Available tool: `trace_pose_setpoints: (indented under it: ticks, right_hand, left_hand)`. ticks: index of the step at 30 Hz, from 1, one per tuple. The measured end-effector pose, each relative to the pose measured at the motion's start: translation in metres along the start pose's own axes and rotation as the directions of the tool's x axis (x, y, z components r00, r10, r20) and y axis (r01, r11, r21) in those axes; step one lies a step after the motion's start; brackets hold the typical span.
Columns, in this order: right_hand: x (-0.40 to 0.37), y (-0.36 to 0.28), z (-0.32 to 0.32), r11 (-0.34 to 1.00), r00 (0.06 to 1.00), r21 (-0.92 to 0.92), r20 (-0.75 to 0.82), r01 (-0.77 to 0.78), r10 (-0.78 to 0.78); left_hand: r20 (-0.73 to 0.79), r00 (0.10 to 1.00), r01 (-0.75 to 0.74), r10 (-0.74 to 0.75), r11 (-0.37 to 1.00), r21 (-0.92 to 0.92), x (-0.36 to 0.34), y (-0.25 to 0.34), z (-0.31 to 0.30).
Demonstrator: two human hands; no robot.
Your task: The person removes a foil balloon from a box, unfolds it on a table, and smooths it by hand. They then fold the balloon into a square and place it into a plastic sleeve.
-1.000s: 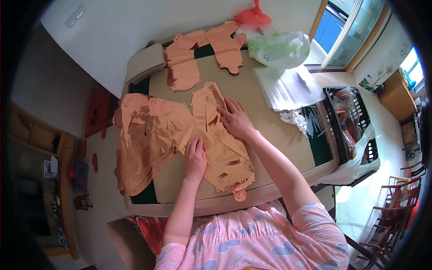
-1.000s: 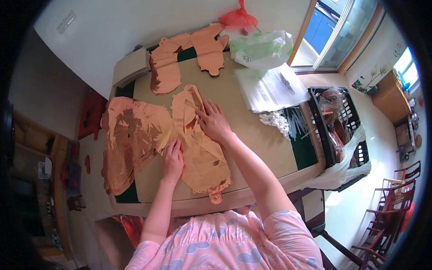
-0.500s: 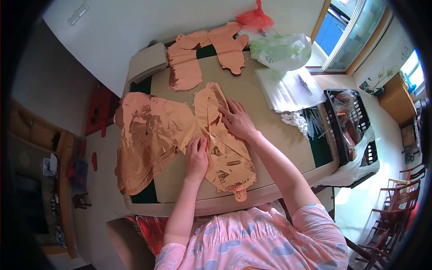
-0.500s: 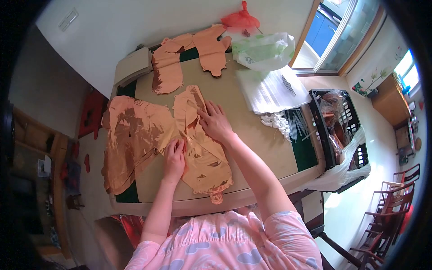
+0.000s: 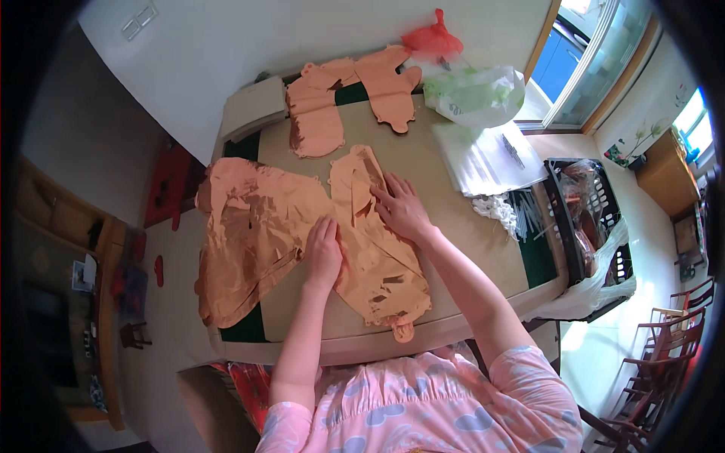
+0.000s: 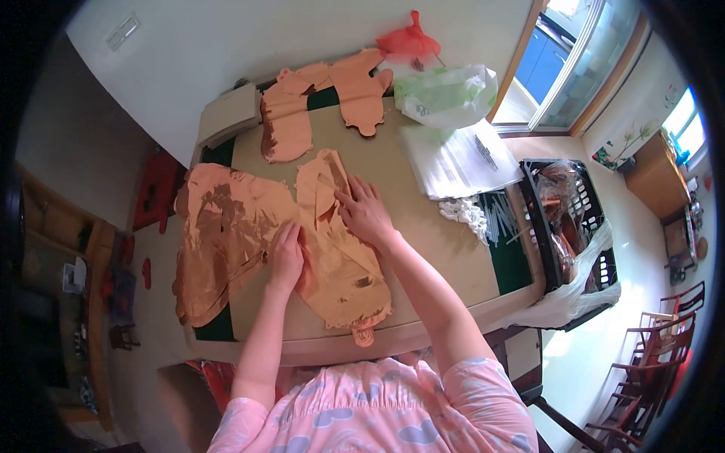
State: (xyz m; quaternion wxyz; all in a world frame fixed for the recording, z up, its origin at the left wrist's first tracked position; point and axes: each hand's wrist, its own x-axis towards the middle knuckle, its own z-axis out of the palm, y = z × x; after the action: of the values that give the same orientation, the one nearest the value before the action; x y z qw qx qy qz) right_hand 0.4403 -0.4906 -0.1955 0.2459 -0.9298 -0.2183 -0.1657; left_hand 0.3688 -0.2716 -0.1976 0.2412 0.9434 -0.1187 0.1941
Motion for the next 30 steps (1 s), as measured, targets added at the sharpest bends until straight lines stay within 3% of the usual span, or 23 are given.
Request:
trace_pose_setpoints:
  ticks: [14, 23, 26, 29, 30]
  right_hand:
    - [0.000, 0.005, 0.004, 0.999, 0.999, 0.029, -0.045, 0.026, -0.025]
    - [0.001, 0.006, 0.005, 0.999, 0.999, 0.041, -0.034, 0.013, -0.012]
    - [0.000, 0.002, 0.002, 1.000, 1.000, 0.022, -0.017, -0.005, 0.005]
    - [0.000, 0.003, 0.004, 0.999, 1.000, 0.036, -0.017, 0.007, -0.006]
    - [0.001, 0.004, 0.004, 0.999, 1.000, 0.033, -0.016, 0.004, -0.003]
  left_hand:
    - [0.036, 0.996, -0.085, 0.082, 0.991, 0.106, 0.004, -0.001, 0.003]
    - [0.023, 0.995, -0.096, 0.094, 0.993, 0.075, 0.004, -0.004, 0.005]
    - [-0.073, 0.997, 0.034, -0.036, 0.999, -0.034, -0.004, -0.012, 0.009]
    - [-0.182, 0.909, 0.253, -0.375, 0.843, -0.475, -0.018, -0.023, -0.002]
    - [-0.105, 0.874, 0.327, -0.475, 0.733, -0.596, -0.022, -0.022, -0.011]
